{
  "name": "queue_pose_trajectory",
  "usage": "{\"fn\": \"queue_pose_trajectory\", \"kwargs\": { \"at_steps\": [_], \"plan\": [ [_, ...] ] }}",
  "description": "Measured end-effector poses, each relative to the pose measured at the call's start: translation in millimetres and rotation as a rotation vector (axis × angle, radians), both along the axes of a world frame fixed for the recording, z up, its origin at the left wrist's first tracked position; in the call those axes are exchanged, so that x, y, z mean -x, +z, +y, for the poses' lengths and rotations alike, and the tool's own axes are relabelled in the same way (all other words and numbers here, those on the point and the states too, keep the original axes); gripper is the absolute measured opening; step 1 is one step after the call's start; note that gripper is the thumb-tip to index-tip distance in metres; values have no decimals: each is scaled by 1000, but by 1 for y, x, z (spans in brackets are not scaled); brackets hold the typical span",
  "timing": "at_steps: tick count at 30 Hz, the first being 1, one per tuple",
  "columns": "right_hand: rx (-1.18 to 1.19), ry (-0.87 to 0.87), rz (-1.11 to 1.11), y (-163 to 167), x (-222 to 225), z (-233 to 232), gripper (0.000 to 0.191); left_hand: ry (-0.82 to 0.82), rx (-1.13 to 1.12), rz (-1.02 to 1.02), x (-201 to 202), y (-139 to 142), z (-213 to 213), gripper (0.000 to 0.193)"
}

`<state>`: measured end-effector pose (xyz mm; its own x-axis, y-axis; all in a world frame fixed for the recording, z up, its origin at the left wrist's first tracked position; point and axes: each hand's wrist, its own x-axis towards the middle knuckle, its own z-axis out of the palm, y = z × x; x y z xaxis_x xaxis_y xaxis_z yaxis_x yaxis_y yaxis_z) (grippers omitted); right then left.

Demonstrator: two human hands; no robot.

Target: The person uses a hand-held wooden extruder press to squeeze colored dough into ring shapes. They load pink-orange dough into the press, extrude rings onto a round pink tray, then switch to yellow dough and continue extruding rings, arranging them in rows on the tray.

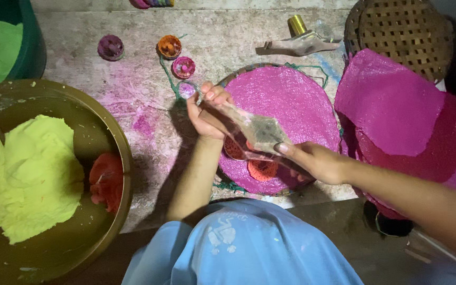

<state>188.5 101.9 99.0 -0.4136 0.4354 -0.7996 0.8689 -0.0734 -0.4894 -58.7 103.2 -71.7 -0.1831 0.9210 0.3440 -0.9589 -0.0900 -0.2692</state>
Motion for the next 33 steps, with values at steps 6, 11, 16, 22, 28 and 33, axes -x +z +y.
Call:
{"fn": "queue_pose_trajectory", "kwargs": {
  "at_steps": [6, 11, 16, 22, 28, 33],
  "plan": [
    [-244, 39, -5, -3, 1, 1, 75, 16, -109, 29, -1, 15, 31, 35],
    [-307, -3, 131, -20, 20, -7, 63, 47, -78, 183, 31, 24, 27, 31],
    [-182, 5, 120, -24, 28, -15, 72, 64, -17, 198, 42, 17, 8, 29],
    [-161, -8, 18, -11, 8, -4, 73, 80, 33, 121, 5, 6, 10, 29],
    [-363, -13, 87, -30, 10, 6, 59, 23, 53, 224, 21, 27, 34, 34],
    [-449, 36, 398, -53, -3, 7, 57, 18, 667, 676, 48, 34, -4, 47]
  ]
}}
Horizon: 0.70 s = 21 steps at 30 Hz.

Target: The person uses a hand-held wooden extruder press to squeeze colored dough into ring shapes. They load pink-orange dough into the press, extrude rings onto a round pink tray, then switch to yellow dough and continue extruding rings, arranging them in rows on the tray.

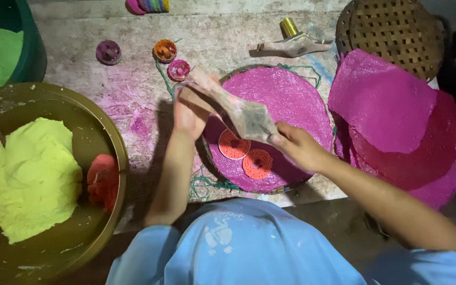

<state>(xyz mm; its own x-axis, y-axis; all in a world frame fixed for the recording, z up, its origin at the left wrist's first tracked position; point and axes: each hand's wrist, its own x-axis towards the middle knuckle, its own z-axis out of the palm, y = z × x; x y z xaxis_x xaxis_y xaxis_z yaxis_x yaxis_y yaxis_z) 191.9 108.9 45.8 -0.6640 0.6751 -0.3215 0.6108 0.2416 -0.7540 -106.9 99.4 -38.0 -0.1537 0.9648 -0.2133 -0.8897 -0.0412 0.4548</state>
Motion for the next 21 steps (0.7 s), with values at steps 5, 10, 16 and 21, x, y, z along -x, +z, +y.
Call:
{"fn": "queue_pose_trajectory", "kwargs": {
  "at_steps": [5, 10, 16, 21],
  "plan": [
    [142, -67, 298, -23, -29, -4, 67, -367, -174, 1276, -19, -6, -64, 80],
    [236, -196, 591, -29, -46, -13, 80, -526, -166, 1882, -35, -9, -84, 119],
    [204, -378, 698, -10, -63, -27, 84, -426, -237, 1696, -19, -13, -56, 113],
    [197, -433, 665, -17, -71, -27, 89, -458, -97, 1749, -12, -21, -4, 124]
  ]
}}
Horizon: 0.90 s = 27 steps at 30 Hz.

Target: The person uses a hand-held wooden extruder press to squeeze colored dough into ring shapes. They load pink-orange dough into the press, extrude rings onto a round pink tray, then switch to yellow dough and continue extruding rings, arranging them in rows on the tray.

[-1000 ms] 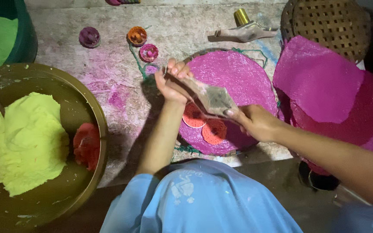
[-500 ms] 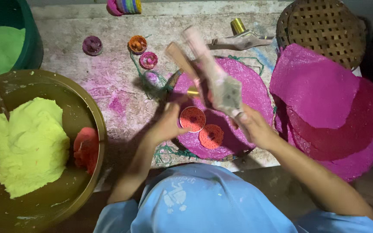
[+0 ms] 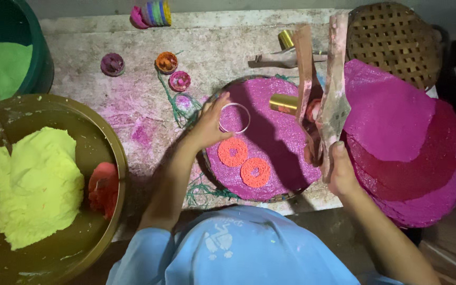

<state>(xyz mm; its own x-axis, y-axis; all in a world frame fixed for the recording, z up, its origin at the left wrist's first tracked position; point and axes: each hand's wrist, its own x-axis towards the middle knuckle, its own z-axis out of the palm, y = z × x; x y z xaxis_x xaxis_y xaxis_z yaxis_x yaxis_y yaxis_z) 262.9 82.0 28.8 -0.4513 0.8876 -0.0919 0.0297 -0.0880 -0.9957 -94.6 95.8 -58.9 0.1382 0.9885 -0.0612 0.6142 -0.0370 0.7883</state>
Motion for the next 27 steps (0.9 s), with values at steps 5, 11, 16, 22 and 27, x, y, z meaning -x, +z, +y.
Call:
{"fn": "queue_pose_trajectory", "kwargs": {
  "at_steps": [5, 11, 16, 22, 27],
  "plan": [
    [-25, 29, -47, -19, -12, 7, 88, 5, 36, -25, 4, 4, 18, 131],
    [180, 588, -447, -12, 17, 52, 81, -187, 19, -1999, -20, 21, 37, 93],
    [324, 542, -746, 30, 66, 94, 74, -75, -55, -2376, -24, 25, 56, 57],
    [8, 559, -976, 45, 118, 97, 83, -41, -231, -2319, 13, 22, 62, 56],
    [21, 537, -996, 42, 124, 89, 80, 48, -226, -2318, 8, 14, 56, 52]
  ]
}}
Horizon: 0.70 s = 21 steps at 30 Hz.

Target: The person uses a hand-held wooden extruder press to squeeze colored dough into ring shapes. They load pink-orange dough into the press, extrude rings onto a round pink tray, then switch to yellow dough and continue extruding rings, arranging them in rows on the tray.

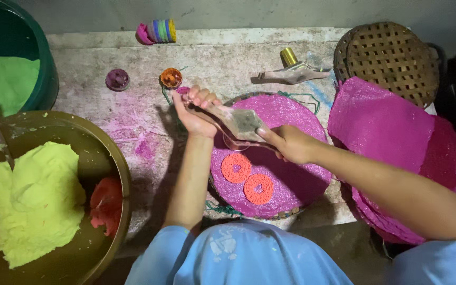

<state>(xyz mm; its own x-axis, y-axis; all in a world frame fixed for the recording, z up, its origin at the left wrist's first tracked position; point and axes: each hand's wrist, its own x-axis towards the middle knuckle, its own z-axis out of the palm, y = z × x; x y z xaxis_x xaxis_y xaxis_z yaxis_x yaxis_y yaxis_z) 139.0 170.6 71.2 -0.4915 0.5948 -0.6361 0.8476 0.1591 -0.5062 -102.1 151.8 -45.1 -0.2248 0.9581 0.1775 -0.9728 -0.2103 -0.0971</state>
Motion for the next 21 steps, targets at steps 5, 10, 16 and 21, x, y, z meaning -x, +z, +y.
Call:
{"fn": "queue_pose_trajectory", "kwargs": {
  "at_steps": [5, 10, 16, 21],
  "plan": [
    [-116, -7, -50, 9, -15, 8, 74, 13, 108, -65, -26, -1, 13, 43],
    [-320, 4, -42, 4, -9, 13, 64, 24, 48, 31, -17, 11, 34, 40],
    [-301, 0, 84, -19, 13, 4, 60, 46, 99, 85, 15, 15, 23, 47],
    [-193, 25, 27, -21, 3, 4, 62, 61, 217, 42, 0, 3, 12, 49]
  ]
}}
